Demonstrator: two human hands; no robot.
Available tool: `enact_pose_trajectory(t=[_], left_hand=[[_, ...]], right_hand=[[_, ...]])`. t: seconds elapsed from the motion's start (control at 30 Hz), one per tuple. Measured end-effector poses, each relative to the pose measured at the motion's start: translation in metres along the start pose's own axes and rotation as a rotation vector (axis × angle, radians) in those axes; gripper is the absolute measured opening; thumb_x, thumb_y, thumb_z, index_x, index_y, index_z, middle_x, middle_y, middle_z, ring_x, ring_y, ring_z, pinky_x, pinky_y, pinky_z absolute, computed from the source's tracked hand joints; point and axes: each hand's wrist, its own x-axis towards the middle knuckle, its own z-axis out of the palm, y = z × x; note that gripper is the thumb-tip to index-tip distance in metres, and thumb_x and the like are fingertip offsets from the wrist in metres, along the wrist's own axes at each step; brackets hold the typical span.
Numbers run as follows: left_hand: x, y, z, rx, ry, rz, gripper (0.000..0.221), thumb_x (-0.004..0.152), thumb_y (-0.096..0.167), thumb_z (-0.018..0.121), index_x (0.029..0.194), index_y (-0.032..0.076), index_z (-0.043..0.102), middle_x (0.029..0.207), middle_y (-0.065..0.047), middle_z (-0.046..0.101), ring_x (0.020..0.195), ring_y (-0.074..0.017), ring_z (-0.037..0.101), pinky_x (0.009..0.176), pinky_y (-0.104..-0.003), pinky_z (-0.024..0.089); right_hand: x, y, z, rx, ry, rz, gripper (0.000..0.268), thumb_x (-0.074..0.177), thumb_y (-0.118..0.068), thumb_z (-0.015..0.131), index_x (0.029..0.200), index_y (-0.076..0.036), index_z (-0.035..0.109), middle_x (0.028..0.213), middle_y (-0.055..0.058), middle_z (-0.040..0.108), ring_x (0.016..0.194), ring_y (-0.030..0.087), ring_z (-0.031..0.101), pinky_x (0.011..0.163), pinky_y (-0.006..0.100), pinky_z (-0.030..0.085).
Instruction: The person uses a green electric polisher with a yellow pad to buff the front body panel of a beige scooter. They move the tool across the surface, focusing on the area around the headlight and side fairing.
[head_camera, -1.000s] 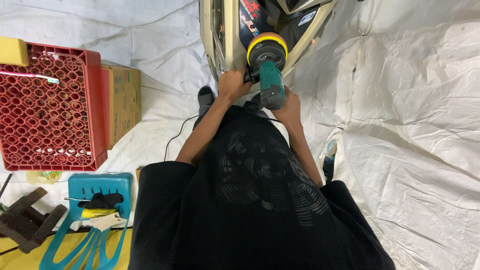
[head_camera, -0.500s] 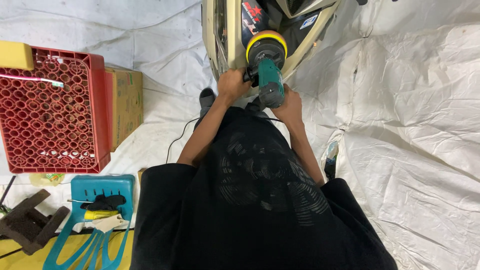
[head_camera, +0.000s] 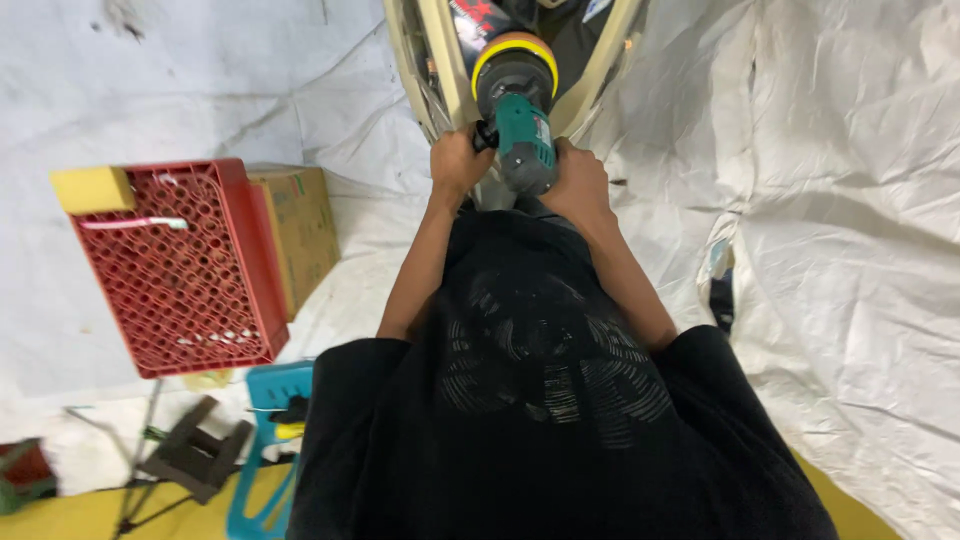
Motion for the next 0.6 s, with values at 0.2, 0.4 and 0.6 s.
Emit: enact_pose_trajectory(t=[0.2, 0.4, 0.6], left_hand=[[-0.005, 0.023, 0.002, -0.042, 0.053, -0.091, 0.026, 0.076, 0.037, 0.073, 0.084, 0.012, 0.071, 0.065, -0.01, 0.068, 0.072, -0.0385, 0.073, 0.072, -0.051, 0.058], [-0.006, 0.029, 0.002, 0.073, 0.079, -0.127, 0.022, 0.077, 0.034, 0.066, 0.082, 0.013, 0.07, 0.072, -0.016, 0.07, 0.083, -0.0445, 0.071, 0.078, -0.059, 0.056], [0.004, 0.053, -0.018, 0.116, 0.046, -0.107, 0.024, 0.077, 0.033, 0.063, 0.081, 0.01, 0.069, 0.075, -0.019, 0.072, 0.087, -0.0464, 0.071, 0.078, -0.061, 0.053]], right_hand=[[0.006, 0.008, -0.017, -0.033, -0.094, 0.012, 0.052, 0.071, -0.036, 0.071, 0.109, -0.002, 0.06, 0.087, 0.025, 0.068, 0.085, 0.06, 0.067, 0.075, 0.068, 0.055], [0.014, 0.031, -0.001, 0.136, -0.094, -0.029, 0.057, 0.069, -0.043, 0.073, 0.108, -0.003, 0.061, 0.087, 0.026, 0.068, 0.084, 0.06, 0.067, 0.074, 0.068, 0.056], [0.021, 0.029, 0.002, 0.171, -0.033, -0.024, 0.048, 0.072, -0.034, 0.071, 0.104, 0.0, 0.062, 0.082, 0.024, 0.067, 0.077, 0.059, 0.067, 0.067, 0.066, 0.055]])
